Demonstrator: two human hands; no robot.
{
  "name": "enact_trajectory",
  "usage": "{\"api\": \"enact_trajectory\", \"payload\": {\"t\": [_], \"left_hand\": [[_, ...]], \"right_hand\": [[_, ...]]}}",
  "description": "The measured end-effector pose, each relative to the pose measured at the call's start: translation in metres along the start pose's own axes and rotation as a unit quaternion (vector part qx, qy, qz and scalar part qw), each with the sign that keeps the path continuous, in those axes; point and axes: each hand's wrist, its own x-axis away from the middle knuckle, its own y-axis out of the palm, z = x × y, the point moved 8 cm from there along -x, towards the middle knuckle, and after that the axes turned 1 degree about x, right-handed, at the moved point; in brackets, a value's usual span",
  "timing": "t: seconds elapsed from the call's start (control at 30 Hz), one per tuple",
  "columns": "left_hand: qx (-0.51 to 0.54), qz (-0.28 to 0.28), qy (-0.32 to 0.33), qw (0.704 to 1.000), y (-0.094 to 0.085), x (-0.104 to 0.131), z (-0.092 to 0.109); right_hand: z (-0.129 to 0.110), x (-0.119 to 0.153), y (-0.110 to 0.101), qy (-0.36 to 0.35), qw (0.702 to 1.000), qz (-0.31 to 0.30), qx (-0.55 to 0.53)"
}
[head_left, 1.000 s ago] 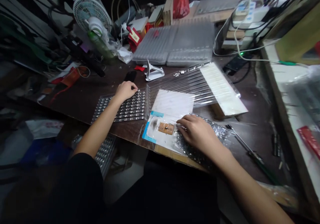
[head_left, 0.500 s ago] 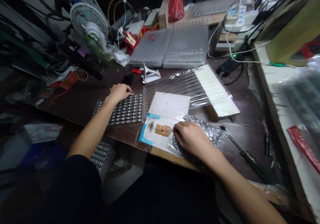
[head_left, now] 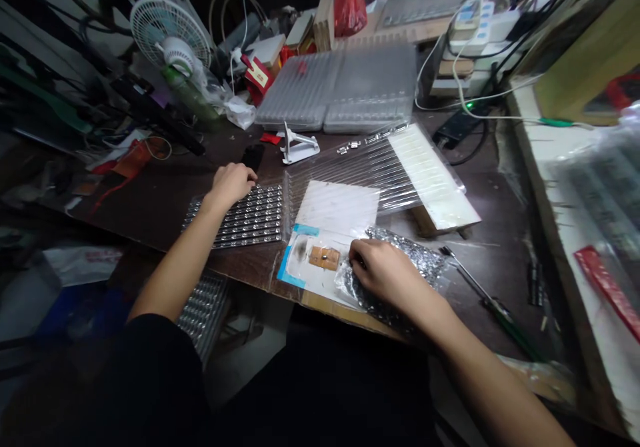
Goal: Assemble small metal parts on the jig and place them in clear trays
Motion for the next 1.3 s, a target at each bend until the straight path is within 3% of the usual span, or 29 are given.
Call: {"api": "enact_trajectory", "payload": {"t": [0.1,0.27,0.37,0.47,0.63,0.77,0.87,1.0,1.13,1.3], "left_hand": [[0.082,0.049,0.054,0.994,-0.011,-0.010,0.035],[0.252,0.119,0.151,0.948,-0.029,-0.038,0.130],[0.256,0.152,0.166,0.940,-0.037,-0.051,0.173],[0.215,0.168,0.177,0.945,-0.038,-0.053,0.195],[0.220,0.170,0.178,0.944,-0.033,-0.046,0.195],[0.291,0.188,0.185,0.920,-0.036,-0.025,0.181],[0.369,0.200,0.185,0.889,-0.048,0.014,0.167],[0.449,0.177,0.188,0.856,-0.054,0.092,0.153],[0.512,0.143,0.142,0.835,-0.023,0.150,0.143],[0.538,0.129,0.119,0.825,0.015,0.173,0.147]], "right_hand": [[0.001,-0.001,0.001,-0.008,0.999,0.015,-0.034],[0.000,-0.002,0.000,-0.040,0.994,0.043,-0.090],[0.001,-0.003,-0.005,-0.064,0.988,0.076,-0.120],[0.003,-0.004,-0.007,-0.074,0.983,0.098,-0.137],[0.001,-0.005,-0.004,-0.072,0.989,0.089,-0.098],[-0.003,-0.004,0.000,-0.067,0.993,0.083,-0.044],[-0.005,-0.005,0.004,-0.068,0.995,0.069,-0.025],[-0.003,-0.007,0.005,-0.041,0.996,0.079,0.013],[0.000,-0.011,0.009,-0.001,0.995,0.080,0.066],[-0.004,-0.014,0.014,-0.007,0.995,0.074,0.073]]}}
